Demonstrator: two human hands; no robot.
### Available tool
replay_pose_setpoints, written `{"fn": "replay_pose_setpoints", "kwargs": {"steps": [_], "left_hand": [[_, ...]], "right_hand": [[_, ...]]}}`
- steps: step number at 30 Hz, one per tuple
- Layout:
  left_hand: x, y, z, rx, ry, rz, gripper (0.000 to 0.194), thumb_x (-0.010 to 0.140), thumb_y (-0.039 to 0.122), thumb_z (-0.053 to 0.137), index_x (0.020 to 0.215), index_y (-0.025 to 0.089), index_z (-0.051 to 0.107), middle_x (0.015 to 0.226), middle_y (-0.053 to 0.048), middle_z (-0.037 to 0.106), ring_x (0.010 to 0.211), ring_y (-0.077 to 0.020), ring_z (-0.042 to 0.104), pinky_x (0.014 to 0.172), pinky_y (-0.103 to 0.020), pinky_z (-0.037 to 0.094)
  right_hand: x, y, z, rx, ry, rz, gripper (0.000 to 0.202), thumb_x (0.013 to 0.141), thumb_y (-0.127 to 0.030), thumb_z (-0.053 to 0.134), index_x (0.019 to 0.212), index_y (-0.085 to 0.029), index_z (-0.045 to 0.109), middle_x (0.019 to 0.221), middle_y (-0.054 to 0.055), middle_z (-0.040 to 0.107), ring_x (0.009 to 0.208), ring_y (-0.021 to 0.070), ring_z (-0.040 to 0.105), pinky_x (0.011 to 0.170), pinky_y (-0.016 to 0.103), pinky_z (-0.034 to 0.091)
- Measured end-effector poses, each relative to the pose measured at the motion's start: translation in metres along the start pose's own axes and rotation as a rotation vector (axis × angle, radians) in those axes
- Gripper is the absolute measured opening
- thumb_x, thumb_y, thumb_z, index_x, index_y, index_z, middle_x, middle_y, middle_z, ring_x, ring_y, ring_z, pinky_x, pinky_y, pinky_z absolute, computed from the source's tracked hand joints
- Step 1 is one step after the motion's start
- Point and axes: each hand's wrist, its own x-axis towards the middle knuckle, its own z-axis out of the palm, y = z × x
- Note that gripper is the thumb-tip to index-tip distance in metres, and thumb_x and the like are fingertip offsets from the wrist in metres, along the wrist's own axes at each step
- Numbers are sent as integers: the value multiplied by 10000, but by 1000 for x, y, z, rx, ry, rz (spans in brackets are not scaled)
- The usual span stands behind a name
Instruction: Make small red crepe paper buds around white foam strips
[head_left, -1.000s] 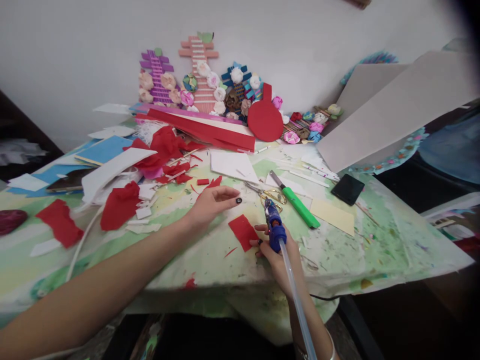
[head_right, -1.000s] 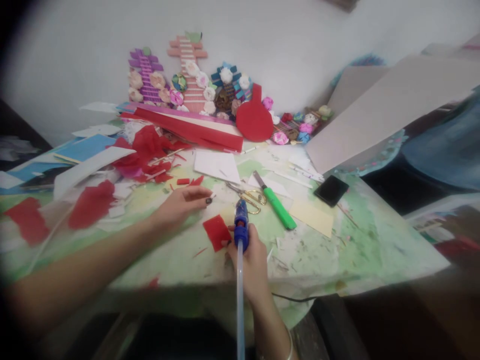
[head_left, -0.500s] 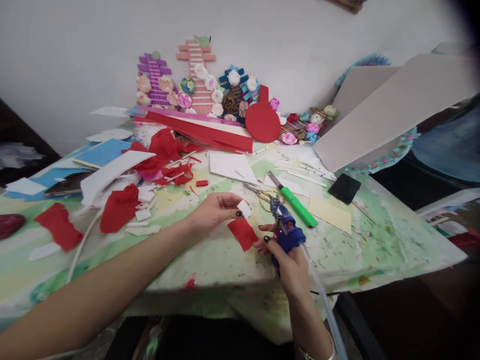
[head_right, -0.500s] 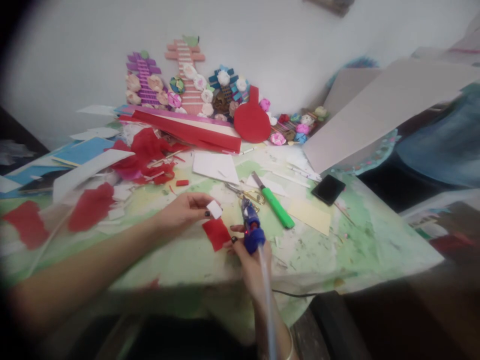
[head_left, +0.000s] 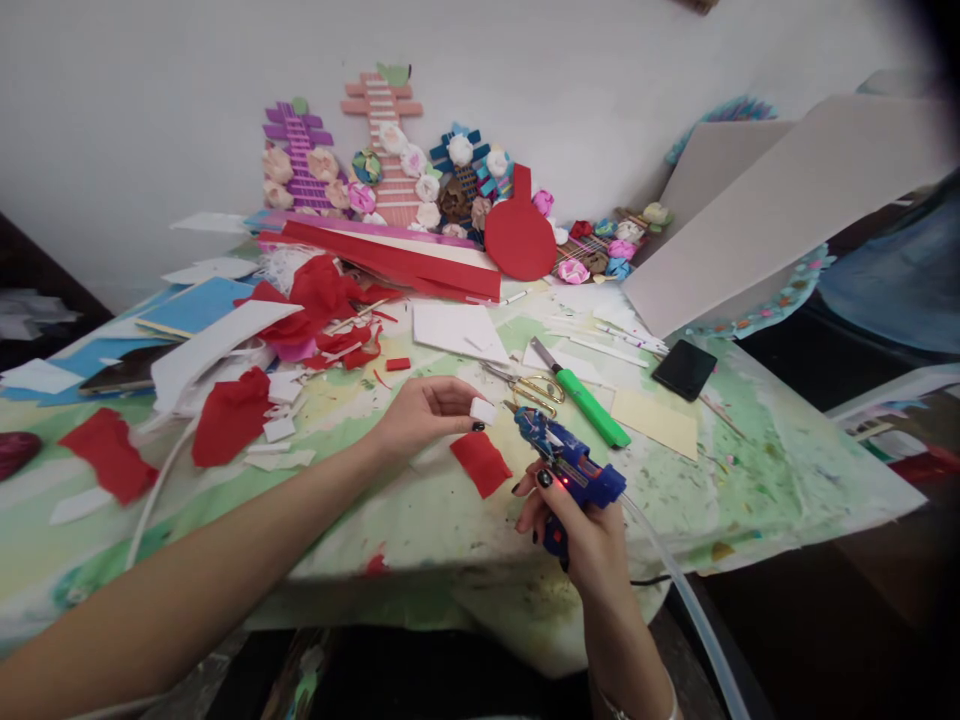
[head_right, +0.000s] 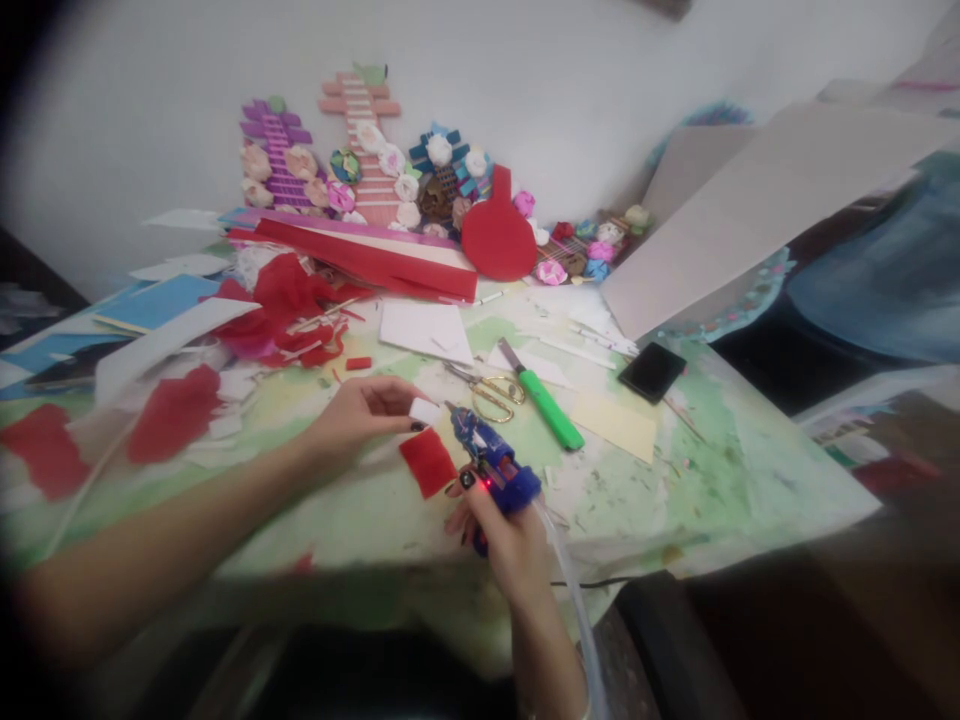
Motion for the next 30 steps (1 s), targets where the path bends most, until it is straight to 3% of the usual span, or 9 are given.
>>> {"fn": "replay_pose_setpoints", "kwargs": {"steps": [5,11,15,22,30], "left_hand": [[8,-7,-6,50,60,56,253,599,149,797,809,137,656,821,-57,750,772,-185,709,808,-335,552],[11,-10,-9,25,44,97,279,612,147,807,845,114,658,835,-67,749,784,-174,710,795,-301,553],[7,-6,-6,-3,-25,128,269,622,129,809,845,96,664,842,-86,754,820,-194,718,791,-298,565],[0,-5,-1,-69,-65,122,227,655,119,799,841,96,670,850,-88,759,797,-196,728,790,-290,577],[-2,1,2,-74,-17,132,229,630,100,814,814,93,679,825,-86,762,799,-207,730,759,-275,583]], "right_hand": [[18,-11,-2,-101,118,-26,303,848,-430,590,753,-147,646,426,-19,523,394,88,449,420,212,340],[15,-20,-2,-41,-32,66,332,814,-462,602,767,-134,626,423,-15,526,346,90,429,366,211,304],[3,-13,4,-159,44,95,378,771,-504,625,725,-129,615,490,-3,536,421,101,475,415,219,353],[-3,-7,8,-274,89,32,363,773,-478,630,641,-147,558,524,-12,495,488,95,437,460,221,338],[-6,-7,5,-308,162,-83,346,804,-457,608,632,-164,541,506,-22,475,458,93,422,430,219,333]]}}
